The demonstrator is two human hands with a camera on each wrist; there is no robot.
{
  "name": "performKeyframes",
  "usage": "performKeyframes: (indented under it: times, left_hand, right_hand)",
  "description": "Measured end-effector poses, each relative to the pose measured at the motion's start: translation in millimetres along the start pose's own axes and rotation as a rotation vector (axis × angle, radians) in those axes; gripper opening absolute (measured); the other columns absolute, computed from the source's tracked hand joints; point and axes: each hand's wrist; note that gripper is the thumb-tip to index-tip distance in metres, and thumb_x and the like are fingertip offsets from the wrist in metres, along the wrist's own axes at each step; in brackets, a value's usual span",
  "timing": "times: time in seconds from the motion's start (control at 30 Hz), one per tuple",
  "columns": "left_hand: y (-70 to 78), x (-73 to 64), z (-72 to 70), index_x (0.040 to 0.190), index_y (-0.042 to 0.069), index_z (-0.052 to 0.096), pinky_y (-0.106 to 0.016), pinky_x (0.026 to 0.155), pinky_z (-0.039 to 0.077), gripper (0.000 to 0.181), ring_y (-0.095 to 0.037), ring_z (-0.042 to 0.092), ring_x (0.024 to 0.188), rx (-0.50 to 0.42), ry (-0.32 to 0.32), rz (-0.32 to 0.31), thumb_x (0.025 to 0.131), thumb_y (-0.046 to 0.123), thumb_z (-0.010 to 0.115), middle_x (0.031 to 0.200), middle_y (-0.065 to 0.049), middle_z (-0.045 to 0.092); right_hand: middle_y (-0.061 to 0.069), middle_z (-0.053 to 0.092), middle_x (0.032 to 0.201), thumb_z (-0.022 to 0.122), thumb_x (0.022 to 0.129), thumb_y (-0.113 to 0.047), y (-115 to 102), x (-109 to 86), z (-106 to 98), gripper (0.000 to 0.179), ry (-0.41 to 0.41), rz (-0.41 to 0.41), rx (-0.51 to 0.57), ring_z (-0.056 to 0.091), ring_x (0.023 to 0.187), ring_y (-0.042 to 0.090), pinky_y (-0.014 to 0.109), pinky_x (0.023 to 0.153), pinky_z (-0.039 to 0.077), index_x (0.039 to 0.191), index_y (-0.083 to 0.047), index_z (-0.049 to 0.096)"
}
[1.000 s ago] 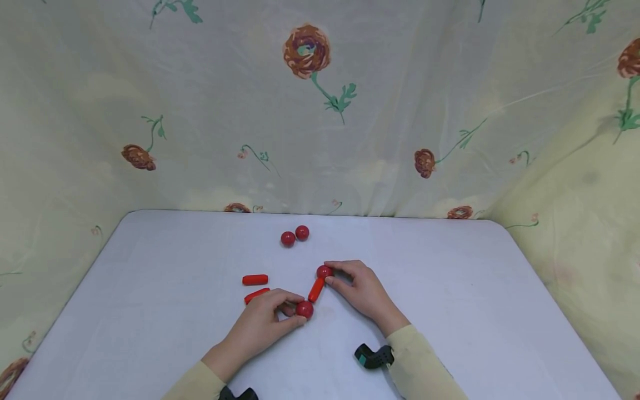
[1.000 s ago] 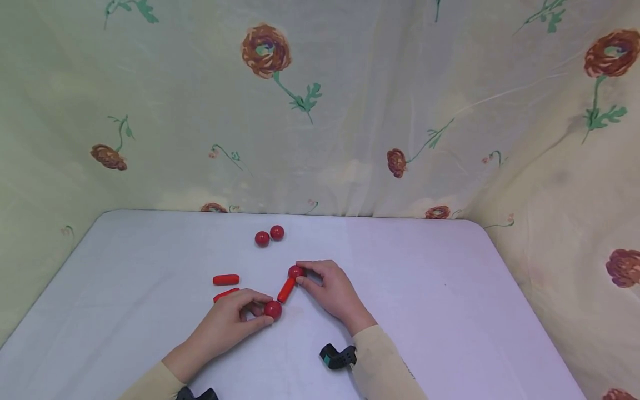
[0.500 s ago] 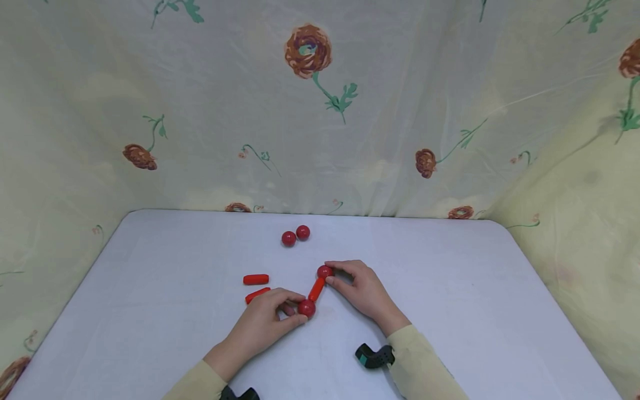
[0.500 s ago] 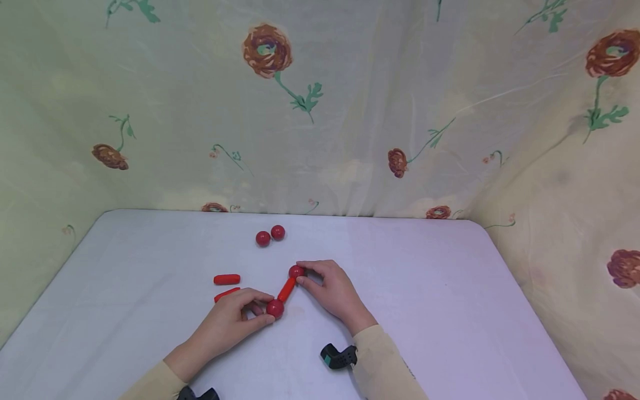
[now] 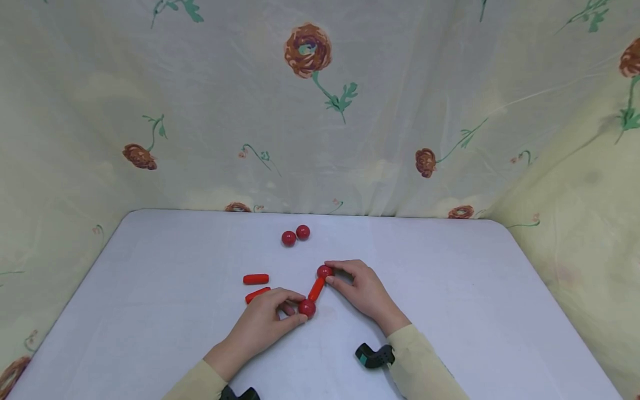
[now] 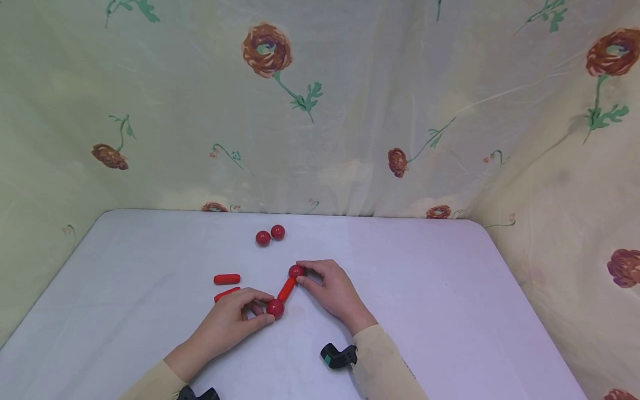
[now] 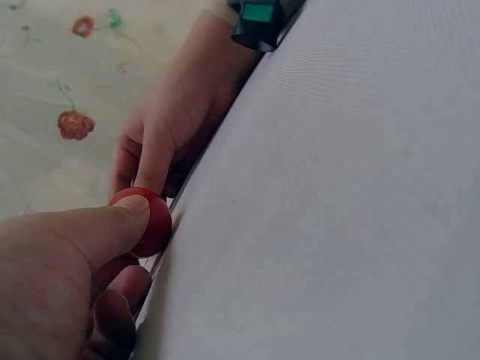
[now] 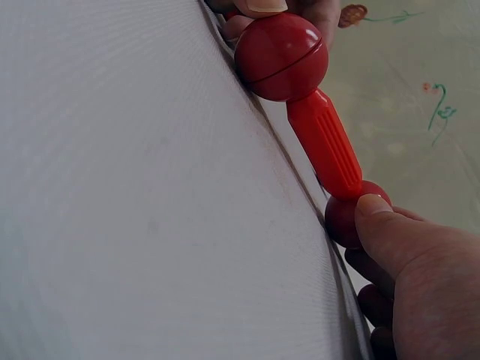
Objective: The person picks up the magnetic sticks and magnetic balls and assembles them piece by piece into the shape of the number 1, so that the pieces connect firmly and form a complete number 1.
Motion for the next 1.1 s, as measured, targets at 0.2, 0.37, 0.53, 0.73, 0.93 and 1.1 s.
performKeyframes:
  times: [0.2, 0.37, 0.53, 0.73, 0.93, 1.1]
  left_hand:
    - [0.5, 0.6, -0.6, 0.117, 0.026, 0.070, -0.023, 0.068, 0.051, 0.040, -0.003, 0.058, 0.081, 0.001, -0.004, -0.009, 0.083, 0.045, 0.078, 0.099, 0.017, 0.064]
    - [1.8, 0.9, -1.0, 0.117, 0.026, 0.070, -0.023, 0.068, 0.051, 0.039, -0.003, 0.058, 0.081, 0.002, -0.009, -0.007, 0.083, 0.043, 0.079, 0.099, 0.017, 0.064]
    - [2.7, 1.0, -0.1, 0.116, 0.025, 0.070, -0.022, 0.069, 0.052, 0.038, -0.003, 0.058, 0.081, 0.002, -0.006, -0.007, 0.082, 0.040, 0.080, 0.099, 0.017, 0.064]
    - [4.1, 0.4, 1.3, 0.117, 0.024, 0.070, -0.022, 0.070, 0.052, 0.041, -0.003, 0.058, 0.080, 0.003, -0.003, -0.011, 0.081, 0.043, 0.080, 0.098, 0.017, 0.063]
    - [5.0, 0.6, 2.6, 0.117, 0.026, 0.070, -0.023, 0.069, 0.052, 0.041, -0.003, 0.058, 0.079, 0.009, 0.007, -0.012, 0.081, 0.044, 0.080, 0.097, 0.018, 0.063]
    - [4.6, -0.1, 3.0, 0.118, 0.026, 0.070, -0.022, 0.069, 0.052, 0.041, -0.002, 0.058, 0.080, 0.024, 0.014, -0.001, 0.082, 0.043, 0.080, 0.099, 0.018, 0.064]
  right_hand:
    - [-0.015, 0.063, 0.120, 0.072, 0.091, -0.039, -0.4, 0.0, -0.2, 0.040, -0.002, 0.000, 0.007, 0.056, 0.115, 0.009, 0.039, 0.096, 0.048, 0.129, -0.031, 0.066]
    - [-0.014, 0.063, 0.122, 0.072, 0.090, -0.038, -0.3, 0.2, 0.0, 0.041, 0.001, -0.006, 0.003, 0.055, 0.116, 0.010, 0.039, 0.097, 0.047, 0.130, -0.030, 0.065]
    - [-0.014, 0.064, 0.120, 0.073, 0.090, -0.038, -0.1, 0.6, 0.7, 0.038, 0.009, -0.004, 0.008, 0.056, 0.115, 0.010, 0.039, 0.096, 0.048, 0.126, -0.029, 0.067]
    - [-0.016, 0.064, 0.118, 0.073, 0.090, -0.038, 0.6, 0.8, 1.9, 0.037, 0.017, -0.001, 0.004, 0.056, 0.114, 0.010, 0.039, 0.096, 0.048, 0.125, -0.028, 0.069]
    - [-0.016, 0.064, 0.119, 0.073, 0.090, -0.038, 1.0, 0.1, 2.1, 0.037, 0.021, 0.001, 0.010, 0.056, 0.115, 0.010, 0.040, 0.097, 0.047, 0.125, -0.028, 0.068]
    - [-0.016, 0.064, 0.118, 0.073, 0.090, -0.037, 1.7, 2.0, 3.4, 0.036, 0.027, -0.020, 0.013, 0.056, 0.114, 0.009, 0.039, 0.097, 0.047, 0.124, -0.028, 0.068]
Point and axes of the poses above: each hand's wrist, its own x-axis towards the middle knuckle, its own z-axis out of the palm, y = z × x
